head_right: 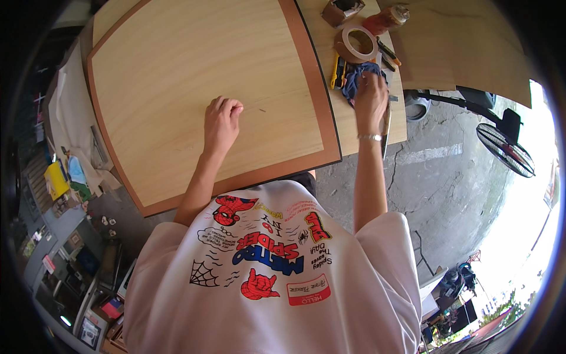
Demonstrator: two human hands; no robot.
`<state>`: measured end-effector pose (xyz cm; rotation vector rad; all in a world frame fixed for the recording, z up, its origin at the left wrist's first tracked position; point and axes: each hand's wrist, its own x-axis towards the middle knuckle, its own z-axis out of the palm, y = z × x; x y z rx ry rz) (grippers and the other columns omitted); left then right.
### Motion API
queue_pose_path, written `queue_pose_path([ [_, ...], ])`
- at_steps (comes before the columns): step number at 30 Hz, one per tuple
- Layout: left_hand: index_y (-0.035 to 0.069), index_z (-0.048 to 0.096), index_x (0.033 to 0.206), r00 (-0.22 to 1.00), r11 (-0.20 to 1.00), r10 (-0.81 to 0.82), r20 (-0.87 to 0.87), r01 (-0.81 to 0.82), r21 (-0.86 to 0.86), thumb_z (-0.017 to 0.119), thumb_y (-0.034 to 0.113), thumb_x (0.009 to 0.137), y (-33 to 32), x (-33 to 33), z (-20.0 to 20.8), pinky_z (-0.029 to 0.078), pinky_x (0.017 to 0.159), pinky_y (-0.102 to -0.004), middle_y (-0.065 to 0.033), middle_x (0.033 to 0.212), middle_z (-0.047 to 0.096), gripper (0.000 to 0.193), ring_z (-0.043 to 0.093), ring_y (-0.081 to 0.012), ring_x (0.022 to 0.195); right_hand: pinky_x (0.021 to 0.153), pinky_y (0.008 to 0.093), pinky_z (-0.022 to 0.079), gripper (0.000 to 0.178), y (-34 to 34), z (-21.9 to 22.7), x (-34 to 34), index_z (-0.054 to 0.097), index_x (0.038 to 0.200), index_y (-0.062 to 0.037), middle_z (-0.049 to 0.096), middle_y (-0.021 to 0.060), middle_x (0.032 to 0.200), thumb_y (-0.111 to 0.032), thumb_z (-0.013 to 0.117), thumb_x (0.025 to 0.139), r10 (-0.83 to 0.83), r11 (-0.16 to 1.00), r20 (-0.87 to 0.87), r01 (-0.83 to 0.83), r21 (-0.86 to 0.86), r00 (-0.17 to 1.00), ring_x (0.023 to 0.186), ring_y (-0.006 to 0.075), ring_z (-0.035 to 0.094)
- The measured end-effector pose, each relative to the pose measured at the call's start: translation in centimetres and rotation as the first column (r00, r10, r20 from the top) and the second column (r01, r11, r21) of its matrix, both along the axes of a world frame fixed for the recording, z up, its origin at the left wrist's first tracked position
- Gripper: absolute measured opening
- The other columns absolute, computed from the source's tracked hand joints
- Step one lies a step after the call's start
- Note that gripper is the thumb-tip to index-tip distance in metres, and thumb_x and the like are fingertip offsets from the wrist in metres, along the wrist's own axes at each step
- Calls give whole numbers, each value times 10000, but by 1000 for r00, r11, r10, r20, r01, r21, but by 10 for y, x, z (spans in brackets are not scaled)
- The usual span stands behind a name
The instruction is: The person hammers nails along the edges of a large wooden board to attach a border strip. They repeatedly pick up nails, position them, and strike with a hammer, then flip the board to continue on the opposite side.
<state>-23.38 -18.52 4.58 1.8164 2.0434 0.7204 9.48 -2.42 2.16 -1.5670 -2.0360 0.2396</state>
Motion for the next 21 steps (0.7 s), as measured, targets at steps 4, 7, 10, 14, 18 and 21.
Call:
queue_pose_path([
  [4, 81, 642, 919, 984, 994, 106, 144, -109, 12, 712, 35, 918, -3, -3, 9, 457, 800, -421, -41, 898, 659, 83, 615, -276, 872, 815, 427, 533, 84, -71, 22, -77, 700, 956, -55, 655, 103, 949, -100, 724, 890, 336, 935, -102, -345, -84, 936, 933, 305, 638],
  [7, 76, 651, 922, 972, 991, 126, 201, -134, 25, 713, 30, 918, -3, 1, 13, 456, 795, -417, -40, 892, 662, 77, 616, -264, 838, 781, 421, 551, 149, -111, 16, -132, 693, 984, -64, 645, 103, 963, -136, 768, 878, 356, 898, -218, -397, -188, 909, 924, 316, 656],
  [10, 70, 655, 929, 972, 990, 125, 201, -134, 33, 713, 29, 919, -1, 8, 17, 458, 790, -409, -38, 891, 661, 72, 615, -260, 815, 794, 414, 535, 90, -122, 11, -153, 646, 970, -74, 602, 105, 935, -133, 684, 913, 292, 920, -113, -311, -237, 950, 899, 302, 634],
  [14, 51, 655, 943, 972, 990, 115, 203, -128, 55, 701, 25, 936, 4, 24, 22, 480, 782, -409, -60, 894, 657, 54, 619, -269, 821, 828, 404, 523, 76, -118, 10, -154, 603, 971, -66, 576, 120, 962, -118, 601, 917, 362, 908, 63, -337, -248, 930, 940, 293, 614],
  [18, 36, 657, 960, 956, 985, 143, 257, -163, 60, 692, 32, 954, 15, 41, 29, 500, 777, -413, -84, 900, 655, 36, 627, -276, 839, 833, 433, 521, 106, -112, 3, -150, 562, 1008, -36, 572, 142, 1035, -75, 564, 910, 449, 863, 27, -426, -272, 893, 992, 309, 613],
  [21, 23, 647, 973, 955, 979, 149, 255, -179, 97, 683, 28, 965, 25, 52, 35, 513, 780, -408, -107, 913, 656, 37, 638, -287, 857, 797, 433, 518, 106, -105, -4, -134, 543, 1019, -20, 568, 150, 1004, -7, 550, 914, 313, 849, -312, -412, -332, 897, 942, 313, 614],
])
